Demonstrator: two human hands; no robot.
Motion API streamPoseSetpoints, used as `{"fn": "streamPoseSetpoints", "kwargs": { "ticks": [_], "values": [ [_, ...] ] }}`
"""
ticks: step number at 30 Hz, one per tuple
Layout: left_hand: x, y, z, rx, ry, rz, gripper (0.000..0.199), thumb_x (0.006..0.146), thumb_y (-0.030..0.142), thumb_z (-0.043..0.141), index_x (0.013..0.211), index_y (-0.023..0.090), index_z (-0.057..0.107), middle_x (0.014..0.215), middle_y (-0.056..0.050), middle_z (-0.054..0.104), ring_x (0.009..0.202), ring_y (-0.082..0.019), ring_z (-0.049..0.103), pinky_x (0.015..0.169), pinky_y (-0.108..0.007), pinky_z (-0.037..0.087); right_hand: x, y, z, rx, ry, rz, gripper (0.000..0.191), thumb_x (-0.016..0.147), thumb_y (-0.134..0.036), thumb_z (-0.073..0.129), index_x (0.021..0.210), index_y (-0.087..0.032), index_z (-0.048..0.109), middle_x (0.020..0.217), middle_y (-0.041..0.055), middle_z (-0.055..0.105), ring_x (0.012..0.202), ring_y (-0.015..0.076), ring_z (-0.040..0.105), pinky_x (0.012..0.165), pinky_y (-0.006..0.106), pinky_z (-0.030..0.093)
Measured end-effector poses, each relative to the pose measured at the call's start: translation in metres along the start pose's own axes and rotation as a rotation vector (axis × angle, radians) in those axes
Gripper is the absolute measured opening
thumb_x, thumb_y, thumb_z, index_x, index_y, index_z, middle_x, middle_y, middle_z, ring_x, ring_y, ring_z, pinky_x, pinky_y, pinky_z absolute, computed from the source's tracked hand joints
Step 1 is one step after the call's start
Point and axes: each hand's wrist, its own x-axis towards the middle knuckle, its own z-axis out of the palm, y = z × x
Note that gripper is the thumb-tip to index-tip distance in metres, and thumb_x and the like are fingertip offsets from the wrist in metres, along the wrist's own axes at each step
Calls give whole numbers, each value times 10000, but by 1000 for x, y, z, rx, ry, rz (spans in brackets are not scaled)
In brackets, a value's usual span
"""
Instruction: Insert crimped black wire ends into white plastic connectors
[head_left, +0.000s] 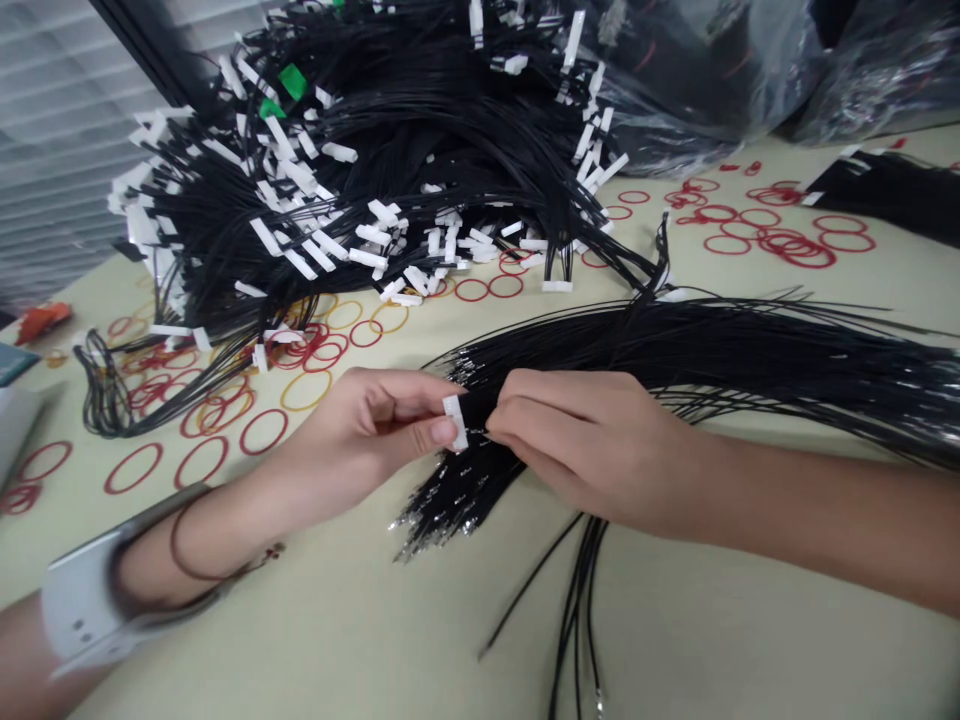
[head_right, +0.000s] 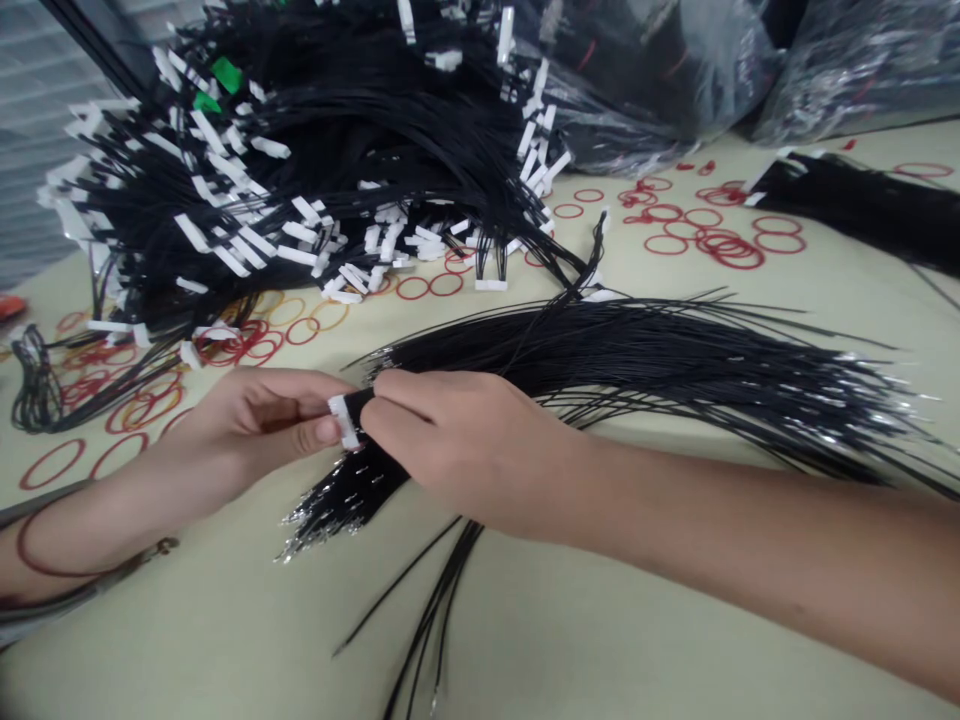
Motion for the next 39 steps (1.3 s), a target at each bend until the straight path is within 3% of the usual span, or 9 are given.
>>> {"fn": "streamPoseSetpoints", "kwargs": {
  "ticks": [6,13,18,26,31,35,39],
  "values": [
    [-1,1,1,20,-36,40,67,736,111,589,783,124,635,683,6,629,634,-83,550,594,-162,433,-1,-1,-2,24,3,-37,197,825,-60,375,763,-90,559,700,30,477,587,84,364,544,205,341],
    [2,9,0,26,-80,28,80,815,130,495,788,114,568,693,16,547,666,-74,497,617,-153,378,2,-3,-5,122,-22,256,143,853,-160,383,814,-131,517,762,27,488,655,98,435,586,221,366],
    [1,11,1,26,-76,4,81,833,105,461,843,97,542,715,9,541,678,-67,493,628,-141,374,4,-1,-7,177,14,321,68,821,-138,423,773,-140,471,755,13,477,669,91,431,601,215,357],
    [3,8,0,-56,-34,5,65,800,94,517,810,114,577,698,14,578,652,-65,518,606,-144,386,3,-2,-7,134,71,289,123,823,-110,406,743,-160,485,717,11,487,668,100,448,611,227,384],
    [4,9,-2,-131,-11,-66,114,785,88,526,709,132,598,632,19,575,596,-71,515,567,-158,386,0,2,-11,31,222,328,128,784,-68,455,728,-178,487,684,5,506,639,106,469,581,240,399],
    [4,12,-3,-222,-23,-128,108,765,77,547,688,128,604,611,20,568,571,-69,507,538,-154,383,0,2,-8,-57,199,202,132,801,-84,453,723,-169,517,747,41,568,722,133,524,644,273,443],
    [4,12,-3,-256,-54,-139,110,774,76,538,692,118,598,630,14,565,592,-73,513,548,-156,388,1,0,-6,-157,187,121,146,792,-75,467,687,-118,558,712,77,586,703,150,546,615,280,449]
  ]
}}
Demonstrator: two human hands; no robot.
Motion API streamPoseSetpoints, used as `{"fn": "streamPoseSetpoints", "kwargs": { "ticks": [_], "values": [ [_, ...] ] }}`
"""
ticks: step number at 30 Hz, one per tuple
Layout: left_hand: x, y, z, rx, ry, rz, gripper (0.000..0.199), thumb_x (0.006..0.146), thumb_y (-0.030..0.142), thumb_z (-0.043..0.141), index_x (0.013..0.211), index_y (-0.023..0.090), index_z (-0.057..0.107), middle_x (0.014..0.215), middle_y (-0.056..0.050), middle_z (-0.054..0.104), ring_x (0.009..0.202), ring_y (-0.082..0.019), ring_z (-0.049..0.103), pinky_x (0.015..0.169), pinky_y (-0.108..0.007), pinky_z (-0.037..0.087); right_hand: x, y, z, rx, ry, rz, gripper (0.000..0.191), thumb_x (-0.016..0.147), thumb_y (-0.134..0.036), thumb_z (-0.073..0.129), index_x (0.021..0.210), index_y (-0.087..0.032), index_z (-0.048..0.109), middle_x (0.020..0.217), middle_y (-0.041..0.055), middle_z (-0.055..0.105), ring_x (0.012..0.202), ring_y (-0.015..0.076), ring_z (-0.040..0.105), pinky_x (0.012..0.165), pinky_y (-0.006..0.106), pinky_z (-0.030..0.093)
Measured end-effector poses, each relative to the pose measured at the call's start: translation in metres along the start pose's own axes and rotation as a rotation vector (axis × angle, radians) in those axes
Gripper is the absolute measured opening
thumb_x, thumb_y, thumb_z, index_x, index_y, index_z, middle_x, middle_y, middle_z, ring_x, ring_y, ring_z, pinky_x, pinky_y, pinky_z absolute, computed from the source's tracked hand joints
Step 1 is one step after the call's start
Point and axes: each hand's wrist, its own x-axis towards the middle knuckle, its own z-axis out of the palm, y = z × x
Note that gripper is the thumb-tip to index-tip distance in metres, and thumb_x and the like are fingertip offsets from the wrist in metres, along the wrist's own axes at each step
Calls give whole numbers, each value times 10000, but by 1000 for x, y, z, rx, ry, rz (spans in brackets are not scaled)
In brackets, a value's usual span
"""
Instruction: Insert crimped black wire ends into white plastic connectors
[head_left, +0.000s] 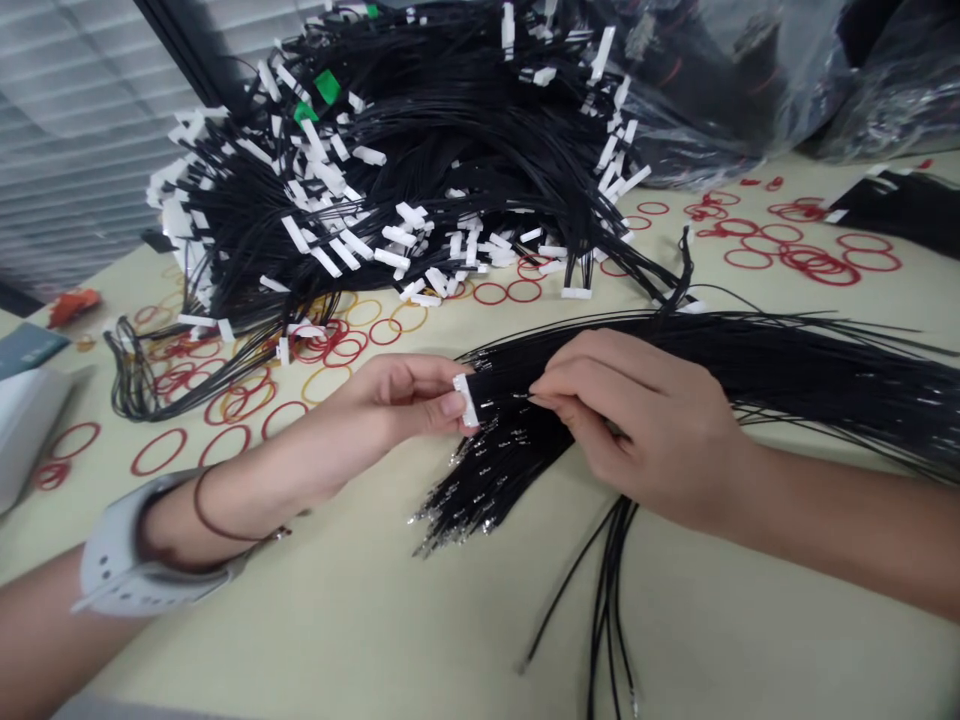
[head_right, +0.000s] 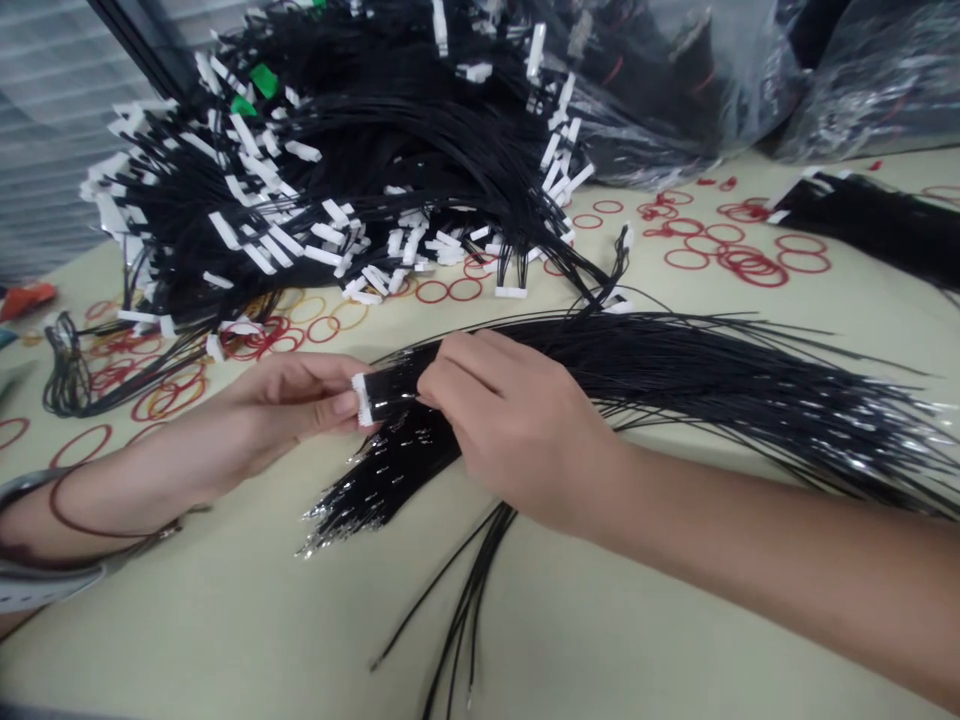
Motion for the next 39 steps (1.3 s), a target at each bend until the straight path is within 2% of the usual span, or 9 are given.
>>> {"fn": "streamPoseSetpoints", "kwargs": {
  "ticks": [10,17,21,24,26,29,32,35,39],
  "values": [
    [-1,-3,-2,-5,-25,9,92,770,87,541,723,125,610,649,10,582,601,-84,529,565,-173,400,-1,1,2,12,-41,-15,133,781,-63,473,728,-115,582,727,67,581,709,149,529,630,288,440],
    [0,-6,0,147,-30,96,96,775,97,543,744,140,623,661,15,600,643,-83,540,614,-160,409,-2,1,3,47,-91,-63,187,801,-56,420,712,-130,567,722,56,577,690,138,508,617,283,426],
    [-2,-8,0,161,-38,121,77,781,101,544,785,115,619,677,8,604,652,-76,536,624,-155,408,0,-1,3,95,-108,-87,182,806,-59,421,723,-123,570,718,51,573,660,124,486,593,273,416],
    [-2,-9,-2,114,-35,106,79,795,126,541,793,113,619,718,-5,621,694,-86,553,664,-168,421,3,-2,-1,143,-30,28,146,813,-88,449,746,-136,570,729,44,551,677,112,493,584,253,421],
    [-1,-10,-3,86,-28,87,81,799,142,545,815,123,622,738,-4,629,712,-85,560,679,-167,424,4,-3,-5,150,85,90,123,809,-96,474,760,-157,569,743,34,527,658,91,479,560,231,414],
    [-2,-10,-3,64,-22,80,85,797,136,548,833,132,625,736,8,625,707,-74,558,679,-155,424,3,-4,-6,124,160,96,122,800,-90,495,782,-188,564,735,11,505,623,74,465,533,216,402],
    [-3,-9,-2,63,-34,93,86,798,126,541,806,122,626,729,5,616,709,-80,554,686,-163,425,0,-6,-3,97,45,98,146,830,-101,431,824,-177,555,760,22,504,672,91,485,556,219,426],
    [-2,-9,-2,64,-30,86,85,800,122,533,810,119,616,729,0,613,711,-85,552,687,-169,425,-3,-5,1,77,-55,19,188,836,-76,387,881,-132,562,789,54,520,725,116,490,613,250,442],
    [1,-11,-2,76,-39,129,66,788,135,548,784,127,613,709,16,605,683,-66,545,647,-135,420,-4,-2,2,31,-25,-68,190,812,-69,430,946,-96,563,802,79,558,756,145,507,668,291,441]
  ]
}}
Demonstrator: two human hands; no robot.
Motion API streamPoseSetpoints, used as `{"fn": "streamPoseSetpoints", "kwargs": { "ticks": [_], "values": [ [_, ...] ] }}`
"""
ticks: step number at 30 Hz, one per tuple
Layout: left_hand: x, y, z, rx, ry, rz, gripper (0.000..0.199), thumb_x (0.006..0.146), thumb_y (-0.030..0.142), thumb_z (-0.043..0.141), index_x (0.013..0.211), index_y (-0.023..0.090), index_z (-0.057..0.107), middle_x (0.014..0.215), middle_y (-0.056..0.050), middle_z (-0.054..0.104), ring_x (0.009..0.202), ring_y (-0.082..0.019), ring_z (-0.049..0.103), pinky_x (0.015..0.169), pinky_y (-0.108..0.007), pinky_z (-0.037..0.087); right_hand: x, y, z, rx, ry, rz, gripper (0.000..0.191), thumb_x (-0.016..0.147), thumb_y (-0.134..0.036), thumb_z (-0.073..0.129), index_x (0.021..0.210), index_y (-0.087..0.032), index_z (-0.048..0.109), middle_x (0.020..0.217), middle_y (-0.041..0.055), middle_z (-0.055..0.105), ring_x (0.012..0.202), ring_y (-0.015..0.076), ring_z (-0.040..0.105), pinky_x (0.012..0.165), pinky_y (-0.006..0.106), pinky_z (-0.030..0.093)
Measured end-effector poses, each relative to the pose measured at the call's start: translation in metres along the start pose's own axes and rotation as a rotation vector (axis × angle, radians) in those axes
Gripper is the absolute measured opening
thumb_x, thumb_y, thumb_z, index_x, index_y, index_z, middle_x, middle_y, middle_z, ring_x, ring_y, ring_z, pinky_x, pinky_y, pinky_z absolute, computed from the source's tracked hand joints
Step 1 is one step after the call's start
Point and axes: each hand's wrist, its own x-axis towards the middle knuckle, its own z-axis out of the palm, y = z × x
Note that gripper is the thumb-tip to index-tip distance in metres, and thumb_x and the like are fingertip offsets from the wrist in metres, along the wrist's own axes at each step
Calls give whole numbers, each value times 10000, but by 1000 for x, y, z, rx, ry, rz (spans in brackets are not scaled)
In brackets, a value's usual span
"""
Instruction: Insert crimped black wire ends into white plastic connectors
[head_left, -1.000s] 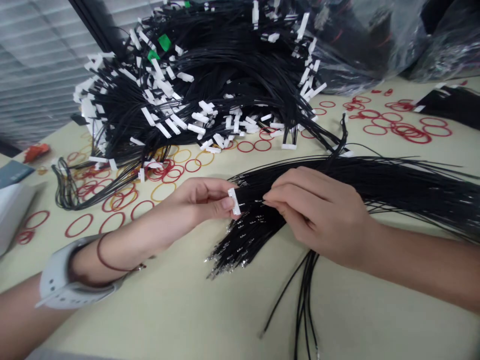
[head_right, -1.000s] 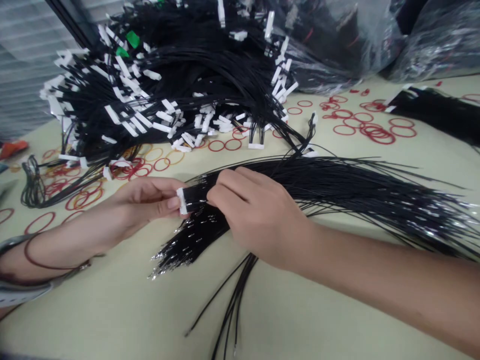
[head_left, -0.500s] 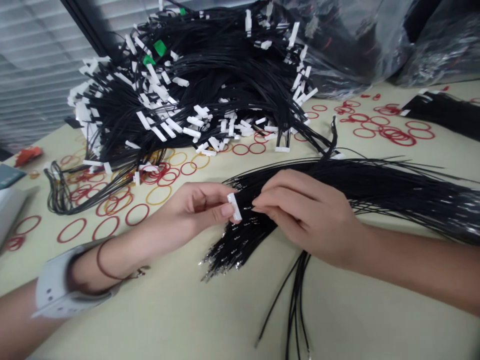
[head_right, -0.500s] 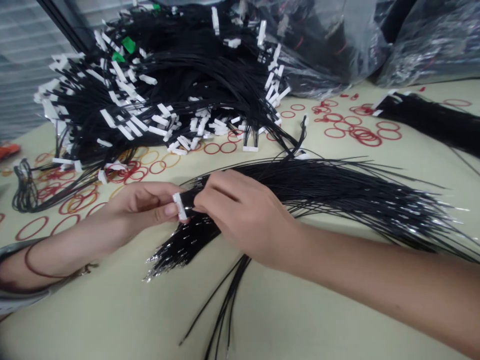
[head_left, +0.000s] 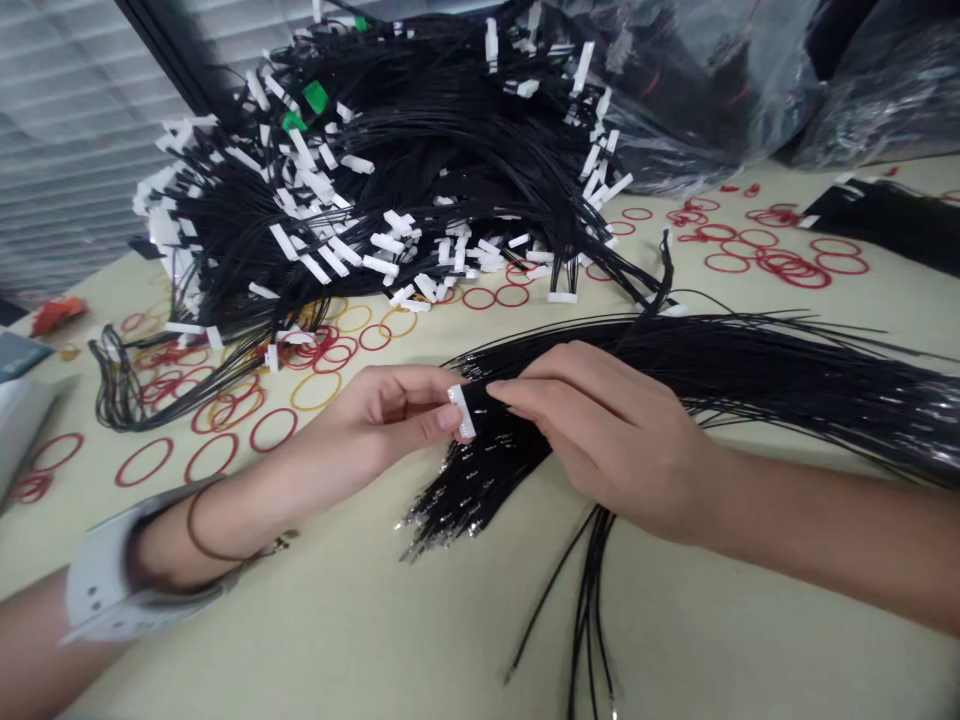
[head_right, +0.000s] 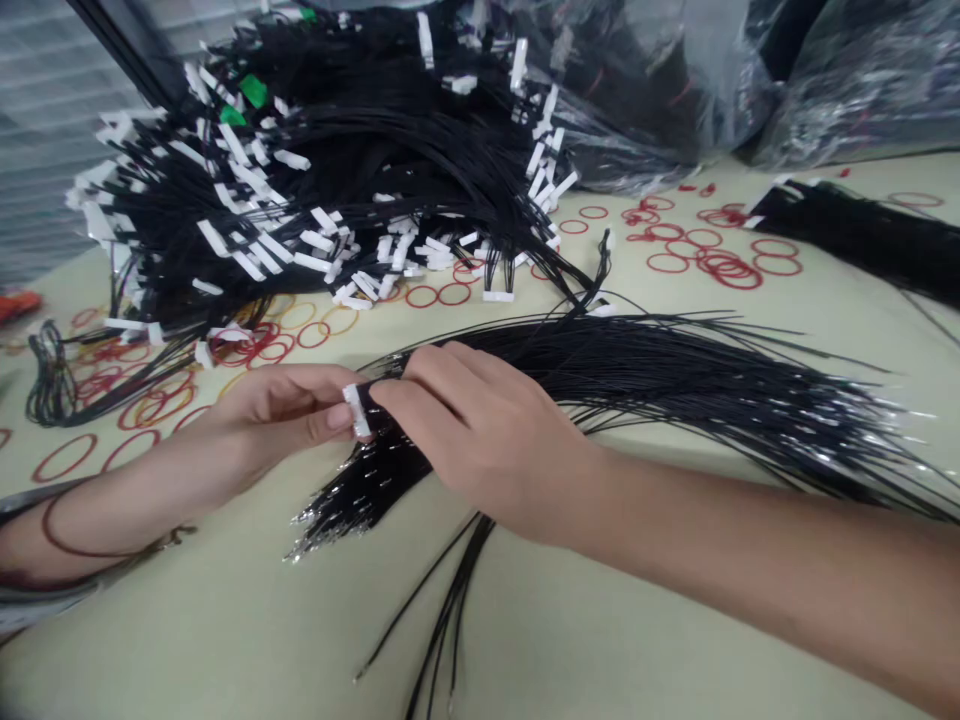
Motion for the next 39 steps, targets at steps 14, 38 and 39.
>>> {"fn": "streamPoseSetpoints", "kwargs": {
  "ticks": [14,38,39],
  "values": [
    [-1,-1,2,115,-7,41,69,803,144,521,789,130,587,695,32,581,651,-49,523,602,-121,395,0,0,1,-17,22,6,158,807,-101,470,934,-126,561,741,31,594,714,130,501,669,284,424],
    [0,5,8,152,24,32,99,781,51,508,742,94,588,614,47,556,573,-24,501,531,-82,379,2,-2,-1,128,38,82,229,739,3,456,885,-151,541,744,6,609,678,104,504,657,242,439],
    [0,5,8,153,23,31,101,779,49,509,738,94,590,607,50,553,565,-22,497,522,-80,376,2,-2,-1,118,35,83,219,743,-3,456,882,-151,540,739,4,612,674,105,506,650,243,437]
  ]
}}
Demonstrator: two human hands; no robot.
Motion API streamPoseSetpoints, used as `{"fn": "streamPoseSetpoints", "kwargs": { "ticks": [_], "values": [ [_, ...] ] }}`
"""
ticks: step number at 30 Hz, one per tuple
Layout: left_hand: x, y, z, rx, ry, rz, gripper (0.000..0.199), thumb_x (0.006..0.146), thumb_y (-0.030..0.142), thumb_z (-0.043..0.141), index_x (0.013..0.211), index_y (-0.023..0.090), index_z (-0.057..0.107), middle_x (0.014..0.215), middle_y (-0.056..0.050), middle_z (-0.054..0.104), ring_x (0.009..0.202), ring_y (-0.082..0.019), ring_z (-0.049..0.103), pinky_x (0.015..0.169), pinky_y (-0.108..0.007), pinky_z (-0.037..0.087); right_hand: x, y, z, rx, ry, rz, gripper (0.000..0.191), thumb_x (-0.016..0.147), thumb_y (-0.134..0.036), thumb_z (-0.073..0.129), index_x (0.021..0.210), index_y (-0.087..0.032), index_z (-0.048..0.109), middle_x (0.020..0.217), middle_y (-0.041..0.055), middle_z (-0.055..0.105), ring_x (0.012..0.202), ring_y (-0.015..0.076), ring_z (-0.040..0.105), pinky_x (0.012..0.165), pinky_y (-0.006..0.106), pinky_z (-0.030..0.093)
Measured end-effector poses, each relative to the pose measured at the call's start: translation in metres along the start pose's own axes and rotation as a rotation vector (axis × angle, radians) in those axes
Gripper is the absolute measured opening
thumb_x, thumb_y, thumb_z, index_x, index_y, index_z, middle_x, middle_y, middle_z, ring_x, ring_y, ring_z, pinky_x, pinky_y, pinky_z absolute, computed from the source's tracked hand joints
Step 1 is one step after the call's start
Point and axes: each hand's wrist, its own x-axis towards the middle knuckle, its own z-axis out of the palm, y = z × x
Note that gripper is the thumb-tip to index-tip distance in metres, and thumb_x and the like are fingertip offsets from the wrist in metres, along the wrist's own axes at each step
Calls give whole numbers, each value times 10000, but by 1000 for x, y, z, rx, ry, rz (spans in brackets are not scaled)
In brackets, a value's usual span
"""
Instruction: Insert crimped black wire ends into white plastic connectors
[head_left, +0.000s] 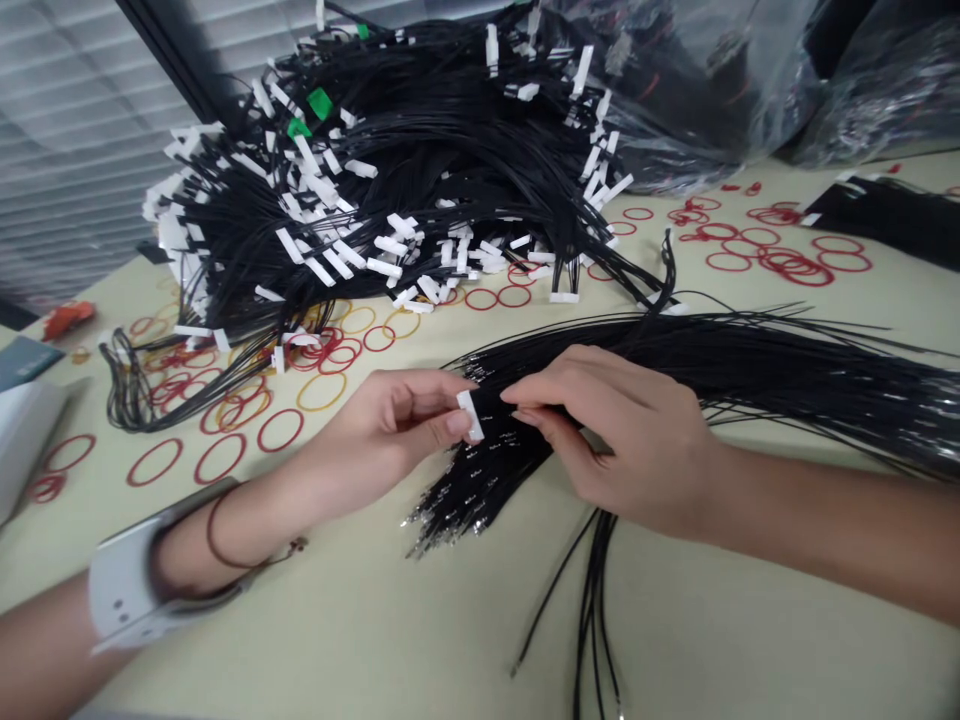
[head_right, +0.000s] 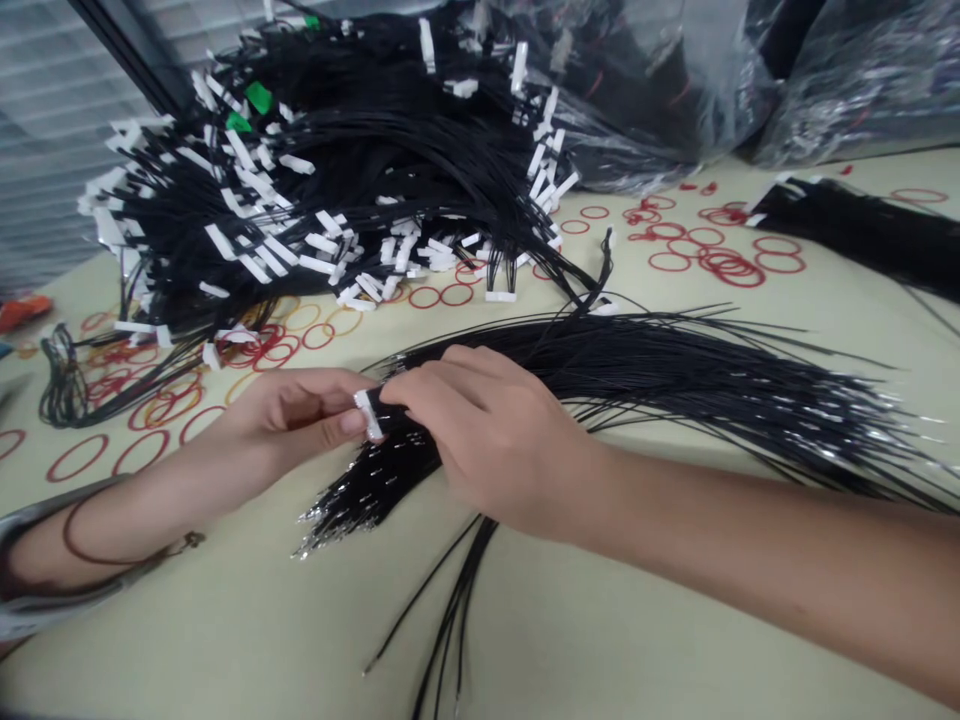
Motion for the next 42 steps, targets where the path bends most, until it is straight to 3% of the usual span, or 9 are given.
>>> {"fn": "streamPoseSetpoints", "kwargs": {
  "ticks": [13,18,24,26,30,32,37,42],
  "values": [
    [-6,-4,3,111,38,54,111,761,141,556,836,115,633,720,-7,602,650,-92,501,575,-175,393,1,-1,1,83,-46,-53,199,768,-7,430,871,-133,546,716,9,589,662,96,476,660,230,430],
    [-4,0,4,88,42,72,70,763,127,551,765,124,621,663,11,586,607,-82,490,547,-168,376,0,0,2,72,-44,-48,162,789,-28,445,861,-129,549,714,6,581,673,89,471,673,223,423],
    [-3,1,-2,-9,41,9,91,790,153,530,763,108,605,693,-11,595,665,-101,529,619,-190,393,22,9,-24,-9,-95,19,87,807,-120,479,848,-144,551,807,19,588,770,99,516,703,223,419],
    [-2,-2,-4,-55,30,-23,100,801,174,525,810,112,603,733,-22,609,697,-109,543,646,-200,398,31,15,-36,-6,-168,76,60,776,-125,512,800,-163,552,745,-10,571,691,83,513,623,205,407],
    [-2,-6,-6,-100,17,-47,104,804,214,534,837,144,603,770,-20,624,728,-118,559,671,-209,404,36,26,-52,20,-492,121,34,709,-178,577,722,-196,552,626,-62,536,561,59,469,514,194,360],
    [-2,-5,-5,-116,16,-49,93,803,208,535,805,153,609,749,-12,621,708,-113,555,651,-200,403,35,31,-57,-2,-577,118,35,704,-179,567,686,-199,544,616,-66,532,549,56,462,508,193,349],
    [-2,-2,-4,-182,40,-61,78,790,192,554,755,154,613,714,-3,620,672,-99,552,632,-186,404,34,35,-66,-24,-697,100,61,723,-199,553,673,-227,574,540,-81,498,468,43,426,451,188,313],
    [-2,-5,-5,-248,66,-88,92,769,218,580,820,156,626,752,-17,638,706,-118,569,653,-201,415,33,21,-54,-60,-590,86,59,727,-228,580,786,-220,588,608,-71,517,525,54,457,480,188,314]
  ]
}}
